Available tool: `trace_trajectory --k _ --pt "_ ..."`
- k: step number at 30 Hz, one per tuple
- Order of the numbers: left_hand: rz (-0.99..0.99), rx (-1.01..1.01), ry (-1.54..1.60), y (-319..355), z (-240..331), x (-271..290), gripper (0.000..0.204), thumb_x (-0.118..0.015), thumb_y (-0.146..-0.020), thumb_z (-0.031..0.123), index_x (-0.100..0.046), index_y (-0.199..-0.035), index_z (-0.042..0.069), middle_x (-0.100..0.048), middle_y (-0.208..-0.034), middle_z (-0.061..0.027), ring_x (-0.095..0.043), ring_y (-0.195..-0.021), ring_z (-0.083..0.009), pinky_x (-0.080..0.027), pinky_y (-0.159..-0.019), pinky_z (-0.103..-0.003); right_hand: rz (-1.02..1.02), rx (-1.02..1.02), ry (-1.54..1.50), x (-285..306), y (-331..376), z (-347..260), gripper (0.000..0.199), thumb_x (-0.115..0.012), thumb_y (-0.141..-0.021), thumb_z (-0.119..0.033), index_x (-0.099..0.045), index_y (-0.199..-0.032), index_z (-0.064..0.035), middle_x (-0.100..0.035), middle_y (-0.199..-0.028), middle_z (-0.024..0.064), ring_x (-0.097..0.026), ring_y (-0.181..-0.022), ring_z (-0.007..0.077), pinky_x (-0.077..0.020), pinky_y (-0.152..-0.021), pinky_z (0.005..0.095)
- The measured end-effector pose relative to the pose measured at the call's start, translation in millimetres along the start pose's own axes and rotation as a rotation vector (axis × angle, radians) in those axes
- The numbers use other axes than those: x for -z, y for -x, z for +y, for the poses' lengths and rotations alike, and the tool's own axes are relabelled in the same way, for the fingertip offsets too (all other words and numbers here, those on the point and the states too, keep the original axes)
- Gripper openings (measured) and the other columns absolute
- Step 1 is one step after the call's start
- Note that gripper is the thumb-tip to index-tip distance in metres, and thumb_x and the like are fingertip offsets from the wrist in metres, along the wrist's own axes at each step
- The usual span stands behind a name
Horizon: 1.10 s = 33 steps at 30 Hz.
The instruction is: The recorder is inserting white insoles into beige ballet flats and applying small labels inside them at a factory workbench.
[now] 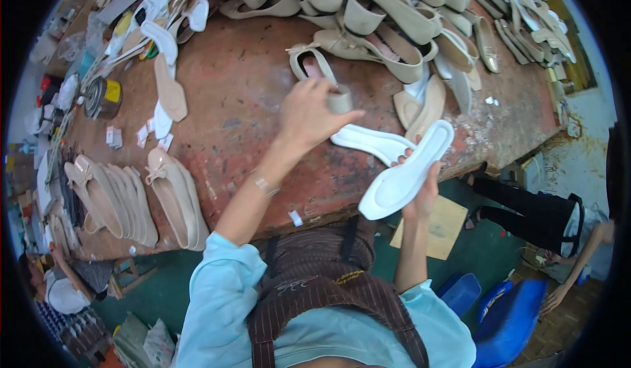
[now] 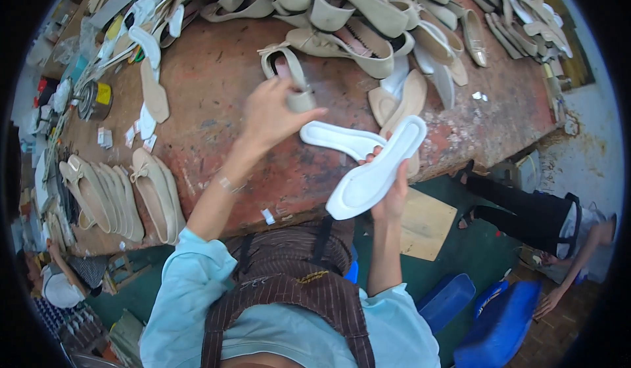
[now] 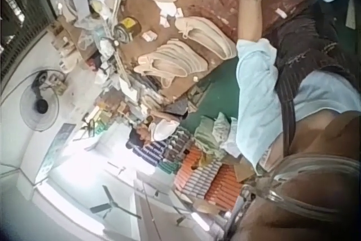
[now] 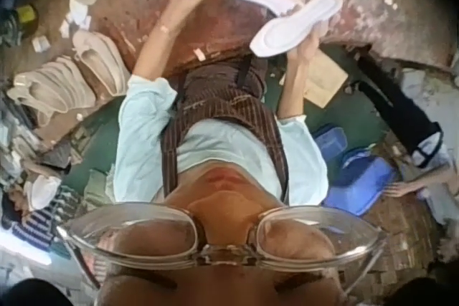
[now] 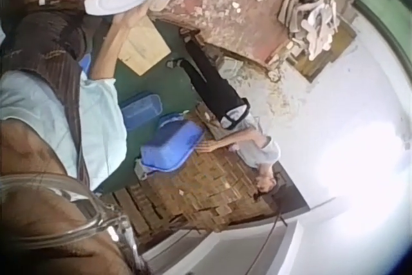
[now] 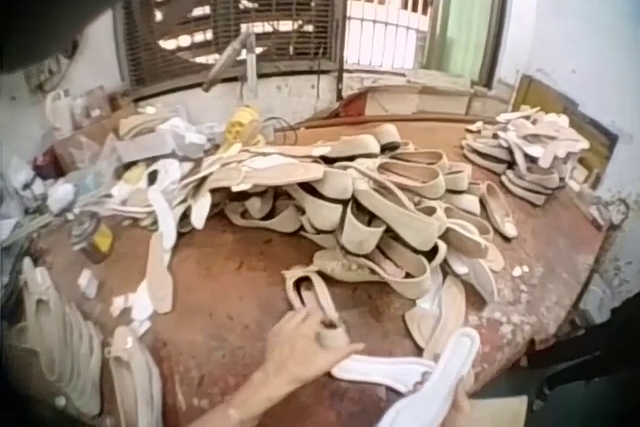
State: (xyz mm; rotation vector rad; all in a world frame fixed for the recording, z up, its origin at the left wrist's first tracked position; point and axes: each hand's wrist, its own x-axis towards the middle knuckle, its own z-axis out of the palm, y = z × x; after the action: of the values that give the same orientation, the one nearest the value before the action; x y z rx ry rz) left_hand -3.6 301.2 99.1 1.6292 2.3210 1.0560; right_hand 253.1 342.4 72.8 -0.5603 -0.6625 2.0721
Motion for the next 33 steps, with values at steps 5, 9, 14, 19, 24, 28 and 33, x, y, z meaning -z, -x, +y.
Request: trace_trajectory --k 5,9,14,19,24,28,33 --pt "-0.333 0.166 -0.164 131 -30 120 0.022 -0.081 -0.068 0.019 -0.074 -0.084 0.005 -0.065 -0.085 -0.0062 -0.059 -0.089 -0.0295 -0.049 -0.076 -0.04 -0.07 -0.082 0.262 -14 -15 9 0.065 -0.034 -0.104 -0.05 -0.029 -0.148 -0.0023 -0.054 -0.116 0.0118 -0.056 -0.094 0.0189 -0.0488 -0.087 0.0372" --pt "-0.247 0.271 -0.015 224 -53 139 0.019 -0.075 -0.07 0.006 -0.075 -0.088 0.008 -0.066 -0.101 -0.0065 -0.056 -0.104 -0.0298 -0.049 -0.087 -0.041 -0.23 -0.146 0.589 -45 -18 27 0.057 -0.034 -0.103 -0.044 -0.049 -0.135 0.002 -0.06 -0.115 0.0123 -0.053 -0.092 0.0147 -0.0457 -0.08 0.0298" --pt "-0.16 0.268 -0.121 254 -43 110 0.023 -0.068 -0.07 -0.002 -0.076 -0.089 0.009 -0.051 -0.139 -0.0126 -0.036 -0.138 -0.0391 -0.036 -0.11 -0.047 -0.698 0.249 1.359 -105 -17 52 0.041 -0.058 -0.091 -0.024 -0.062 -0.124 0.0003 -0.062 -0.113 0.0117 -0.054 -0.095 0.0235 -0.0427 -0.086 0.036" --pt "-0.068 0.229 -0.088 248 -66 115 0.023 -0.068 -0.069 -0.004 -0.076 -0.086 0.009 -0.046 -0.145 -0.016 -0.034 -0.139 -0.0431 -0.033 -0.112 -0.05 -1.061 0.478 1.598 -115 -12 78 0.036 -0.072 -0.071 -0.01 -0.073 -0.107 -0.0086 -0.063 -0.114 0.0071 -0.056 -0.1 0.0269 -0.0429 -0.09 0.0417" --pt "0.129 0.27 0.01 265 -84 89 0.094 -0.087 -0.07 0.028 -0.035 -0.145 0.006 -0.015 -0.157 -0.0266 -0.026 -0.144 -0.0406 -0.027 -0.116 -0.049 -1.096 0.518 1.553 -119 -8 129 0.029 -0.067 -0.065 -0.008 -0.073 -0.093 -0.0059 -0.065 -0.104 0.0051 -0.056 -0.102 0.0242 -0.0428 -0.092 0.0374" --pt "0.265 0.255 0.08 271 -90 71 0.116 -0.088 -0.069 0.035 -0.014 -0.152 0.002 -0.018 -0.155 -0.0293 -0.025 -0.143 -0.0428 -0.025 -0.116 -0.051 -1.236 0.468 1.478 -131 -5 167 0.024 -0.068 -0.064 -0.009 -0.075 -0.087 -0.0076 -0.065 -0.098 0.0032 -0.056 -0.1 0.0221 -0.0426 -0.094 0.0356" --pt "0.319 0.249 0.217 274 -92 60 0.128 -0.087 -0.07 0.036 0.004 -0.154 0.006 -0.016 -0.155 -0.0307 -0.024 -0.143 -0.043 -0.025 -0.115 -0.052 -1.293 0.33 1.361 -133 3 192 0.024 -0.069 -0.064 -0.011 -0.075 -0.087 -0.0066 -0.065 -0.097 0.0044 -0.056 -0.101 0.0232 -0.0432 -0.095 0.0365"
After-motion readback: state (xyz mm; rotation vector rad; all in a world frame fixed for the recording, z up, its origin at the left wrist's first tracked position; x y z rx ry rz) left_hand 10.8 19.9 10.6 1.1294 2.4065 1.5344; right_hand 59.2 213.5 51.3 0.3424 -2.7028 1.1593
